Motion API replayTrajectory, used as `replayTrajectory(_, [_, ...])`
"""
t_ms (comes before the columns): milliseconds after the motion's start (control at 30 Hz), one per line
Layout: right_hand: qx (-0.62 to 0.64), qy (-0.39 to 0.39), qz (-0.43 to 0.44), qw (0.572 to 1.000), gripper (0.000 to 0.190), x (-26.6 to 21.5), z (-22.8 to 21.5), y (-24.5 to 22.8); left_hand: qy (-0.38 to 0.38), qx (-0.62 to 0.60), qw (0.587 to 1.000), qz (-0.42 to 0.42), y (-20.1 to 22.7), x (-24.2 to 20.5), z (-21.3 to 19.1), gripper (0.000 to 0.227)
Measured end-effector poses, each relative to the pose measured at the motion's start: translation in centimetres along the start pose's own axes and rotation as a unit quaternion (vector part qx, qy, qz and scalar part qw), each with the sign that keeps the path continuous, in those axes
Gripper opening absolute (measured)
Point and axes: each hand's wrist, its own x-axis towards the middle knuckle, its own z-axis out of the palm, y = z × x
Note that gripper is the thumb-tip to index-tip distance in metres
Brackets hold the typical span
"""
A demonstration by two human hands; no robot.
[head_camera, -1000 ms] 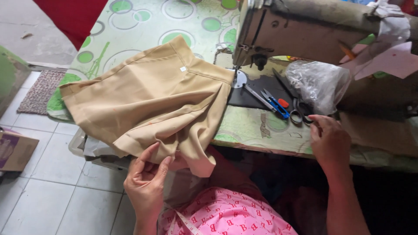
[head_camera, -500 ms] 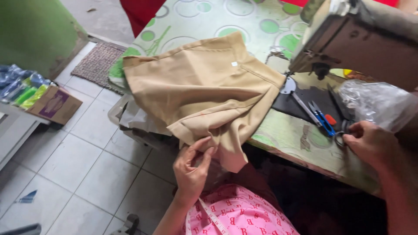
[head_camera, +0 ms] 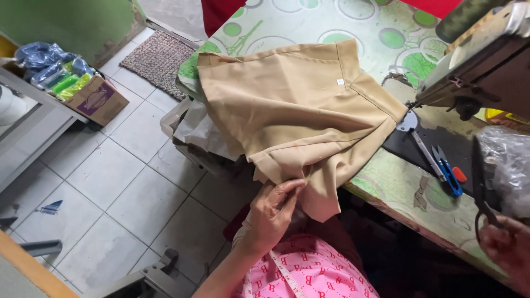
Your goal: The person handles a beige fabric garment, folding and aligning the edges. They then use a pair of scissors to trim the fabric along the seam line, cutting away excess material.
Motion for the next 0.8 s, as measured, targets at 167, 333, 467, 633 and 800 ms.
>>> replayTrajectory(167, [0.128,-0.217,0.097,0.963,0.051,-0.8,5.8,1.8,-0.022,-0.037,0.999,0.008,0.2,0.5,0.5,0.021])
replayTrajectory(333, [-0.016,-0.161,-0.018,0.987,0.018,-9.4,15.0,-4.2,-0.053,-0.108,0.986,-0.113,1.0,2.9,-0.6,0.026])
replayTrajectory(467, [-0.054,-0.271,-0.105,0.955,0.024,-12.6,22.8,-8.5,-0.038,-0.158,0.963,-0.213,1.5,6.1,-1.9,0.035])
replayTrajectory(633, [-0.008,-0.357,-0.023,0.934,0.031,-12.9,27.4,-10.1,-0.027,-0.161,0.955,-0.247,0.1,6.6,-2.0,0.034])
replayTrajectory(800, [0.012,-0.419,-0.021,0.907,0.045,-13.1,29.5,-11.9,-0.053,-0.125,0.958,-0.253,0.7,6.8,-2.8,0.033])
